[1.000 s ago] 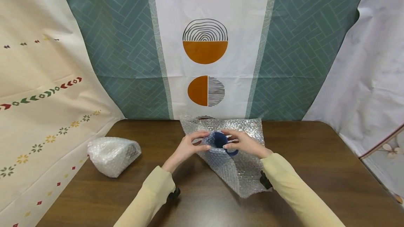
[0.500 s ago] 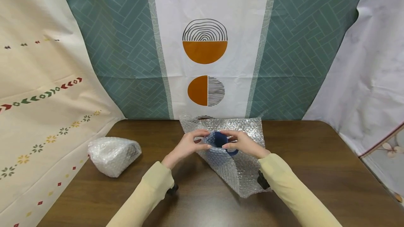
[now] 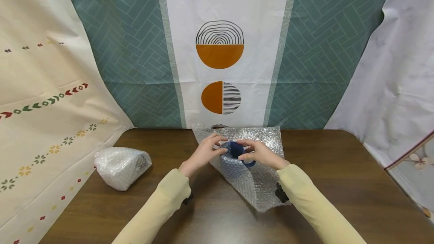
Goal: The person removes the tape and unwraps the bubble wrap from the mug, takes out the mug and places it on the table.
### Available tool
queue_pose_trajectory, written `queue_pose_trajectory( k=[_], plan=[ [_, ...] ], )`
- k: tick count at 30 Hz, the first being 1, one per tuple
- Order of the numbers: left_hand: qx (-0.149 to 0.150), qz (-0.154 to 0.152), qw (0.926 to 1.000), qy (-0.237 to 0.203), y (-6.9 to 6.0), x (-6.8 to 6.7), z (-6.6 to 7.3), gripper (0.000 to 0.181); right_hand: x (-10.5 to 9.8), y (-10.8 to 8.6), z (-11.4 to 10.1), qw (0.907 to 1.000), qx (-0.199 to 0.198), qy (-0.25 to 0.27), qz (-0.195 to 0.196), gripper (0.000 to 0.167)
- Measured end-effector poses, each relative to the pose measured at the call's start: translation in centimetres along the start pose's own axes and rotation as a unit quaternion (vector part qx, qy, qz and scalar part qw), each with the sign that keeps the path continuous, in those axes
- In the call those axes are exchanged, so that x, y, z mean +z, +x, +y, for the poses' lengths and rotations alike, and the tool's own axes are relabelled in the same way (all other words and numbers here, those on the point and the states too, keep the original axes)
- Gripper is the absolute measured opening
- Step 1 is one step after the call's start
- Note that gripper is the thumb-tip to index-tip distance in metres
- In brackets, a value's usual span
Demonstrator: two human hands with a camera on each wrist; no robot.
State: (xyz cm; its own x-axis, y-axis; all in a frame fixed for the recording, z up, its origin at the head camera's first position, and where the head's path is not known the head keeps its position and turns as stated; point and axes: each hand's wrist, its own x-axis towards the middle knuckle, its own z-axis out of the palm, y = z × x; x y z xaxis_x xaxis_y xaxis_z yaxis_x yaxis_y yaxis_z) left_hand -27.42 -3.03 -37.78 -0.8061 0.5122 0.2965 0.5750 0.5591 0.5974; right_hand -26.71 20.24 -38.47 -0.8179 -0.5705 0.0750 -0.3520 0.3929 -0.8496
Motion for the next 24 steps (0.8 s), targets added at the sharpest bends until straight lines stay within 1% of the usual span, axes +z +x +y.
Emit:
queue_pose_trajectory(
  k=[4,12,18,20,22,24],
  plan=[
    [0.009,0.001,0.9997,0.023,0.3,0.2,0.0,0.035,0.0,0.0,-0.1,1.0,-0.004,0.0,-0.001,0.057],
    [0.006,-0.011,0.9991,0.04,0.8,0.2,0.2,0.036,-0.1,-0.1,0.0,0.9999,-0.011,-0.006,-0.003,0.056],
    [0.018,-0.011,0.9982,0.056,1.1,0.3,0.0,0.033,-0.1,-0.1,0.0,0.9999,-0.014,-0.002,-0.005,0.056],
    [0.014,-0.014,0.9981,0.058,1.2,0.4,0.0,0.031,0.0,-0.1,0.0,0.9999,-0.011,0.003,-0.005,0.056],
    [0.001,-0.013,0.998,0.061,1.4,0.4,0.1,0.029,0.0,-0.1,0.0,0.9999,-0.009,0.009,-0.005,0.056],
    [-0.01,-0.003,0.9977,0.068,1.5,0.4,0.2,0.025,0.0,0.0,0.0,0.9999,-0.008,0.009,-0.004,0.056]
  ],
)
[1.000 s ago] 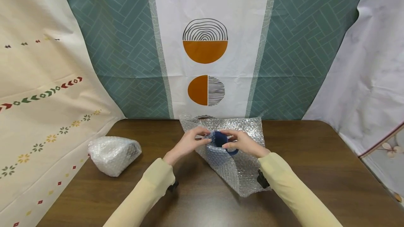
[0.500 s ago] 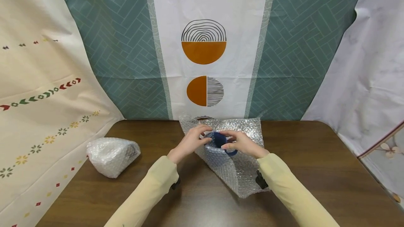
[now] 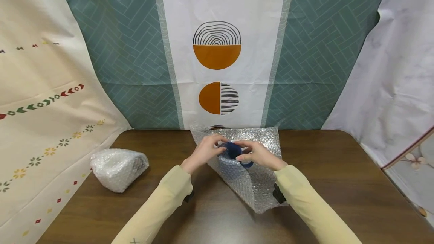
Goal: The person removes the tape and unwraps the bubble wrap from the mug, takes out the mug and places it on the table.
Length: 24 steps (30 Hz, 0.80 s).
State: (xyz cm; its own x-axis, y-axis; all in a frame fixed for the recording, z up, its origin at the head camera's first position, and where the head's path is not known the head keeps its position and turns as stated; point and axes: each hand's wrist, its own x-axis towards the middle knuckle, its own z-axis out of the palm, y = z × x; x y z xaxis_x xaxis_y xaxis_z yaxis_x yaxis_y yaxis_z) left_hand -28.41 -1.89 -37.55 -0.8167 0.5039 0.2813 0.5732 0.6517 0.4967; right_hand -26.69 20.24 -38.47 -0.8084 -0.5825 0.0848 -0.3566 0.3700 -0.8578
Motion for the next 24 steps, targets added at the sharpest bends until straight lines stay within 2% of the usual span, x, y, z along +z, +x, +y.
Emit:
queue_pose_trajectory(
  k=[3,6,11,19,24],
  plan=[
    [-0.012,0.025,0.9996,0.01,0.0,-0.1,0.2,0.019,0.1,0.1,0.0,1.0,-0.001,0.001,-0.001,0.056],
    [-0.006,0.051,0.9986,0.015,-0.1,-0.2,0.2,0.015,0.1,0.1,0.0,1.0,-0.003,-0.001,-0.001,0.056],
    [0.003,0.073,0.9972,-0.012,-0.3,-0.4,-0.1,0.01,0.0,0.0,0.0,1.0,-0.002,-0.006,0.003,0.056],
    [0.012,0.091,0.9945,-0.05,-1.2,-1.5,-0.8,0.006,0.0,-0.1,-0.1,0.9996,-0.004,-0.026,0.008,0.054],
    [0.02,0.084,0.9919,-0.093,-1.9,-2.2,-1.5,0.007,0.0,-0.1,-0.1,0.9994,-0.005,-0.032,0.011,0.054]
  ],
)
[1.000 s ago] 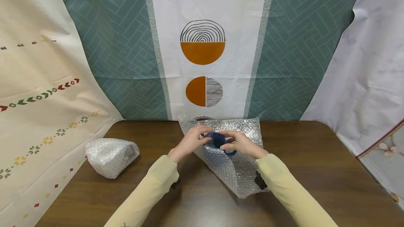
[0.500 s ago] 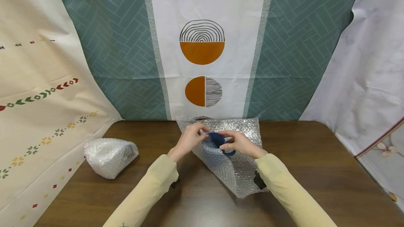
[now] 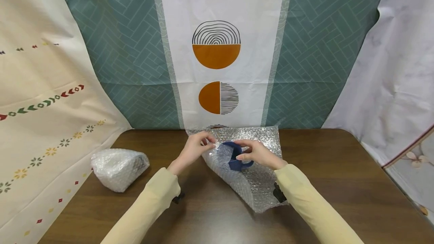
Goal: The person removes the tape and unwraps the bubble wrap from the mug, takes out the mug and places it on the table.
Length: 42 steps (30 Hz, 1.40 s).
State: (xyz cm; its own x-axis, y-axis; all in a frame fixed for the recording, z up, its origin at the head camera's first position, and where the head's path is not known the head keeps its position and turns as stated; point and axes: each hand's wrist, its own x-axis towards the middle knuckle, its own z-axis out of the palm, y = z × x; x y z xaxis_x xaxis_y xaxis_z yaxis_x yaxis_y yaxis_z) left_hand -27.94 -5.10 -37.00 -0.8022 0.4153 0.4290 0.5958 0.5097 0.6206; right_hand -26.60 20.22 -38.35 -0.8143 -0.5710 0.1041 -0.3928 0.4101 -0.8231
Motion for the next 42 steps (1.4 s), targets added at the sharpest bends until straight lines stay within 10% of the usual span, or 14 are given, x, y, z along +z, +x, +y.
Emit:
queue_pose_trajectory(
  k=[33,42],
  plan=[
    [0.021,-0.182,0.9821,-0.041,-3.6,-5.7,-3.2,0.006,0.0,0.0,0.2,0.9997,0.005,0.025,0.001,0.056],
    [-0.027,-0.222,0.9723,-0.067,-4.4,-6.8,-2.5,0.016,0.1,0.0,0.3,0.9996,0.012,0.025,0.002,0.056]
  ],
)
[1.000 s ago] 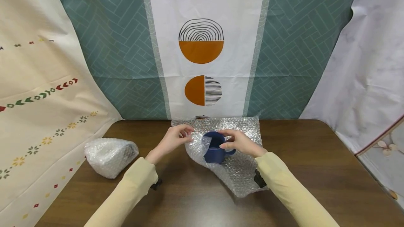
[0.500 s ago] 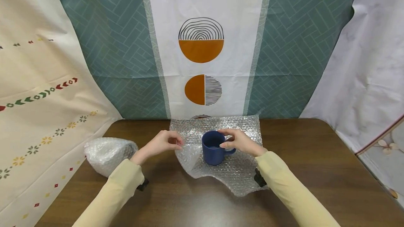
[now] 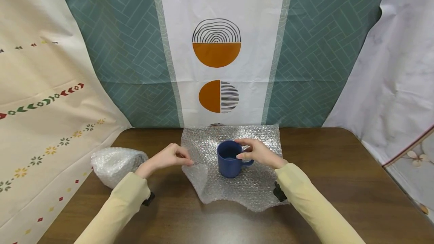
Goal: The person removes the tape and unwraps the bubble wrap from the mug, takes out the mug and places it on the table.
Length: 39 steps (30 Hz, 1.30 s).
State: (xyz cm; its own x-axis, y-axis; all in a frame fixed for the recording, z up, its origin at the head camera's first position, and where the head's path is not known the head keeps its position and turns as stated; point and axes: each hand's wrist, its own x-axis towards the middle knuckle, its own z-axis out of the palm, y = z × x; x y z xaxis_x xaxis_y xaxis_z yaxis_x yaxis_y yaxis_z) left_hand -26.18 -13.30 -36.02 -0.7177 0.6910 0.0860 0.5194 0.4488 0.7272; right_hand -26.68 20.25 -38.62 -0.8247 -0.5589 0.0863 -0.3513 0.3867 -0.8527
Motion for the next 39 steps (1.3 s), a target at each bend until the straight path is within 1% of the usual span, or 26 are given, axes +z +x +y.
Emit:
queue_pose_trajectory(
  k=[2,4,6,9,12,14,16,18,20,25,27,30,33,35,39],
  plan=[
    [-0.008,-0.009,0.9999,-0.003,0.1,0.2,-1.3,0.02,0.0,0.0,-0.1,1.0,-0.001,0.0,-0.001,0.056],
    [-0.02,-0.024,0.9994,-0.012,0.0,0.2,-1.4,0.02,0.0,0.0,-0.1,1.0,0.0,-0.002,0.0,0.056],
    [-0.026,-0.042,0.9986,-0.02,-0.1,0.3,-1.5,0.016,0.0,0.0,-0.1,1.0,0.0,-0.003,0.001,0.056],
    [-0.028,-0.069,0.9968,-0.029,-0.3,0.3,-1.6,0.008,0.0,-0.1,-0.1,1.0,0.0,-0.004,0.002,0.056],
    [-0.028,-0.097,0.9943,-0.034,-0.5,0.4,-1.9,0.008,0.0,-0.1,-0.1,1.0,0.0,-0.002,0.0,0.056],
    [-0.038,-0.116,0.9914,-0.047,-0.6,0.5,-2.1,0.014,0.0,-0.1,0.0,1.0,-0.002,-0.001,0.0,0.056],
    [-0.052,-0.133,0.9885,-0.05,-0.8,0.6,-2.2,0.025,-0.1,-0.1,0.1,1.0,-0.005,-0.001,-0.001,0.056],
    [-0.071,-0.144,0.9859,-0.045,-0.9,0.7,-2.3,0.036,-0.1,-0.1,0.1,1.0,-0.007,0.0,-0.001,0.056],
    [-0.089,-0.154,0.9835,-0.034,-1.1,0.8,-2.3,0.044,-0.1,-0.1,0.0,1.0,-0.008,0.0,-0.001,0.057],
    [-0.126,-0.153,0.9802,0.007,-1.5,1.3,-2.0,0.057,-0.1,-0.1,-0.1,0.9999,-0.012,0.001,0.0,0.057],
    [-0.141,-0.148,0.9783,0.034,-1.6,1.6,-1.7,0.061,-0.1,-0.1,-0.1,0.9999,-0.013,0.0,0.001,0.057],
    [-0.168,-0.145,0.9725,0.069,-1.6,2.2,-1.4,0.068,0.0,-0.1,-0.1,0.9999,-0.011,-0.002,0.002,0.057],
    [-0.186,-0.142,0.9671,0.098,-1.7,2.8,-1.5,0.075,0.1,-0.1,-0.1,1.0,-0.004,-0.003,0.002,0.057],
    [-0.188,-0.137,0.9657,0.116,-1.6,3.1,-1.6,0.078,0.1,-0.1,-0.1,1.0,-0.001,-0.003,0.002,0.057],
    [-0.175,-0.125,0.9663,0.141,-1.7,3.6,-1.5,0.08,0.1,-0.1,0.2,1.0,-0.005,-0.002,0.004,0.057]
  ],
)
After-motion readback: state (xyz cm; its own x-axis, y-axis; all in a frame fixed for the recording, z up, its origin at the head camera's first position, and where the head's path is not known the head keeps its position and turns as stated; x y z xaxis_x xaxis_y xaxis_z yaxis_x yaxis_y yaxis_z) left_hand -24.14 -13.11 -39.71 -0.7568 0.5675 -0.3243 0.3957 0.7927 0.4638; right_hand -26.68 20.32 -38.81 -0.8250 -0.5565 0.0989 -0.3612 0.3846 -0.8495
